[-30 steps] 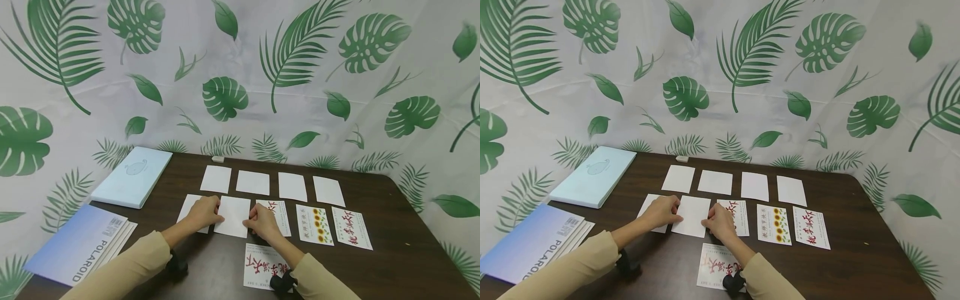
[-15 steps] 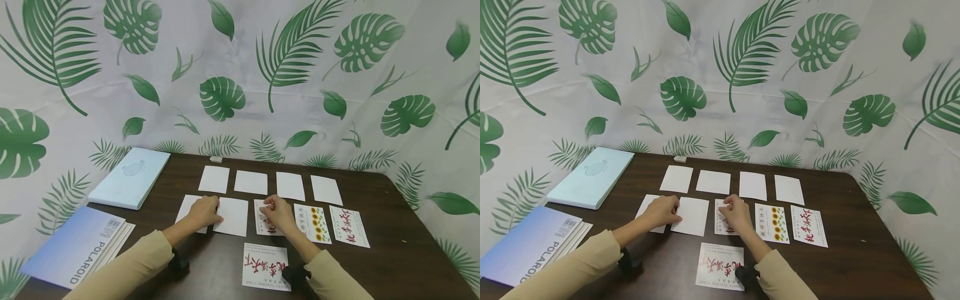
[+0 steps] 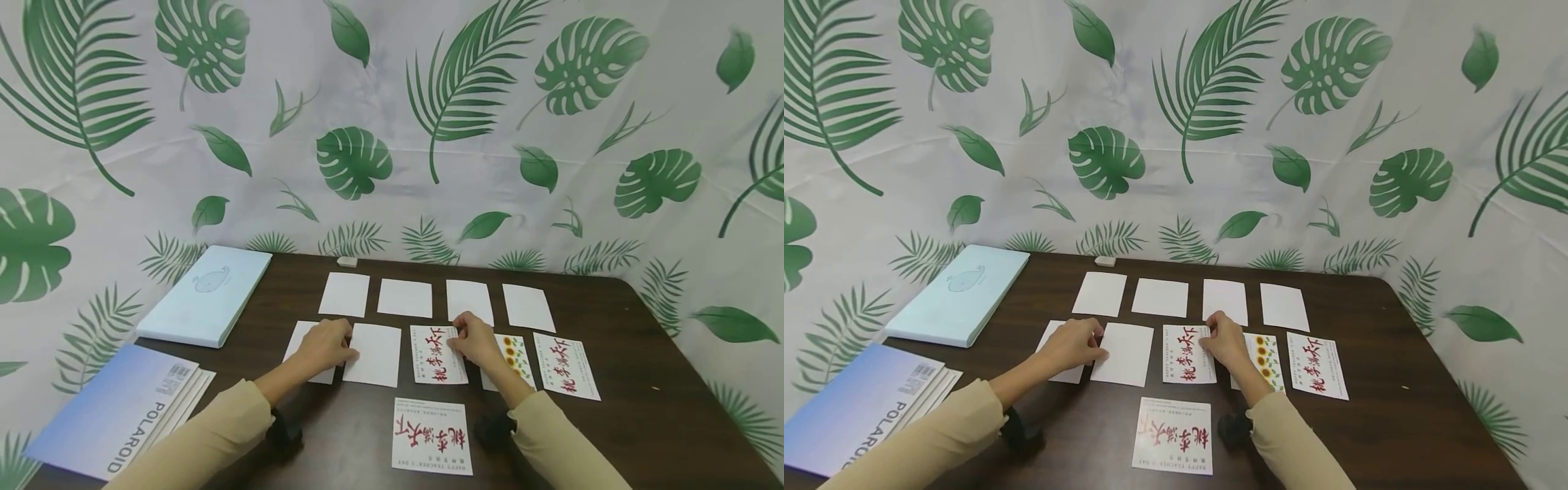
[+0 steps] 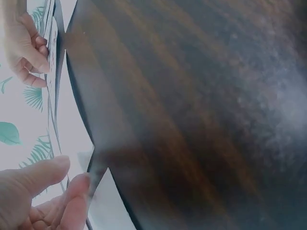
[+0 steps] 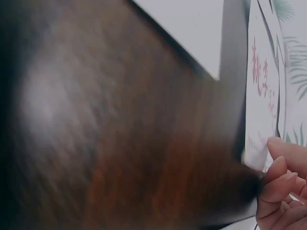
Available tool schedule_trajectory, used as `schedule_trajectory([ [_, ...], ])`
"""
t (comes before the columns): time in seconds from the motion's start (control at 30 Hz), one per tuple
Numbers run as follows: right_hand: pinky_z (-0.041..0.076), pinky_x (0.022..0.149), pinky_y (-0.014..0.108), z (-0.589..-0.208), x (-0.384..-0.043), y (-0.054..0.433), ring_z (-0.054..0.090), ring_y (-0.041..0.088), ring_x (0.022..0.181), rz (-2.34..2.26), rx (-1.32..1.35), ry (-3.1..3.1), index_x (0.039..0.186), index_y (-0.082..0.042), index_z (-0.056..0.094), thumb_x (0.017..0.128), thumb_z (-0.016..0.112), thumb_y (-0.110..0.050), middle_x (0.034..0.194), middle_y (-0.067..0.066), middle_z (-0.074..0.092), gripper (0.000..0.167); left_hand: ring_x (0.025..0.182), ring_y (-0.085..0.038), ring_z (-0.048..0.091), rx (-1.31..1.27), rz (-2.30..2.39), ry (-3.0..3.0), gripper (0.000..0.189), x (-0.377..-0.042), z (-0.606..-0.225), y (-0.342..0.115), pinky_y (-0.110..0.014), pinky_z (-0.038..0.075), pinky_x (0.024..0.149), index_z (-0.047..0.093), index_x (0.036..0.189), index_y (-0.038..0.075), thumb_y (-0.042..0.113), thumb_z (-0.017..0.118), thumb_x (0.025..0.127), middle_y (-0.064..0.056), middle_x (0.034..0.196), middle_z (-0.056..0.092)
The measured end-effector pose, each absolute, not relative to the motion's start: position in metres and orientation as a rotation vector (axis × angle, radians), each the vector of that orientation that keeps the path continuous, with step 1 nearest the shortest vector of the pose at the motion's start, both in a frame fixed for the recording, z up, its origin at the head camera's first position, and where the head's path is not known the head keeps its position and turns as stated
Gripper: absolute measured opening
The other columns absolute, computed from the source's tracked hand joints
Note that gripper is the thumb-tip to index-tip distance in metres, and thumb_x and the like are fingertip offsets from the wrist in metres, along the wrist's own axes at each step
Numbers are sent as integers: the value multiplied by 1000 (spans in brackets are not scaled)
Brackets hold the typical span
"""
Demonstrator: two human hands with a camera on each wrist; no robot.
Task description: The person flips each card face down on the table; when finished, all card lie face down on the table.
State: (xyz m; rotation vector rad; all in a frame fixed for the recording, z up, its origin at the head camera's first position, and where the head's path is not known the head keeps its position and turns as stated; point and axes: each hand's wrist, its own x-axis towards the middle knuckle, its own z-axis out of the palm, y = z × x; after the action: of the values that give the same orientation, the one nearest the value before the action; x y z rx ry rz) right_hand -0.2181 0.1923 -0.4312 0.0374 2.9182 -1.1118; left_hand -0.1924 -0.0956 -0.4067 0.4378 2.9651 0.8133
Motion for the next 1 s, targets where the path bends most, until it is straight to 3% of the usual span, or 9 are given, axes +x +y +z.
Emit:
schedule_trajectory([
  [0.3, 36, 55, 26, -424, -219, 199, 44, 17, 66, -1012, -30, 2956, 90, -4, 47, 76, 74, -3, 76, 5, 48, 30, 54, -8, 59, 482, 1167, 2786, 28, -208, -403, -69, -20, 43, 48, 64, 102, -1, 12, 74, 79, -2, 73, 65],
  [0.63, 37, 58, 25, -433, -214, 208, 47, 15, 66, -1129, -177, 3042, 85, -6, 50, 76, 73, -1, 73, 4, 52, 25, 71, -16, 65, 398, 1443, 2559, 28, -228, -411, -24, -21, 54, 57, 62, 106, -3, 7, 71, 82, -14, 94, 67],
  [0.77, 39, 57, 23, -435, -214, 209, 48, 14, 66, -1199, -167, 3023, 85, -7, 52, 76, 74, -1, 74, 4, 55, 25, 71, -16, 65, 386, 1457, 2552, 26, -232, -415, -10, -21, 54, 57, 63, 105, -3, 6, 71, 81, -14, 92, 68],
  [1.0, 40, 57, 22, -437, -213, 214, 49, 14, 67, -1265, -90, 2991, 86, -5, 52, 77, 73, -2, 75, 5, 55, 23, 58, -7, 58, 389, 1468, 2599, 19, -234, -418, 1, -19, 50, 52, 65, 97, -1, 5, 71, 80, -7, 77, 66],
])
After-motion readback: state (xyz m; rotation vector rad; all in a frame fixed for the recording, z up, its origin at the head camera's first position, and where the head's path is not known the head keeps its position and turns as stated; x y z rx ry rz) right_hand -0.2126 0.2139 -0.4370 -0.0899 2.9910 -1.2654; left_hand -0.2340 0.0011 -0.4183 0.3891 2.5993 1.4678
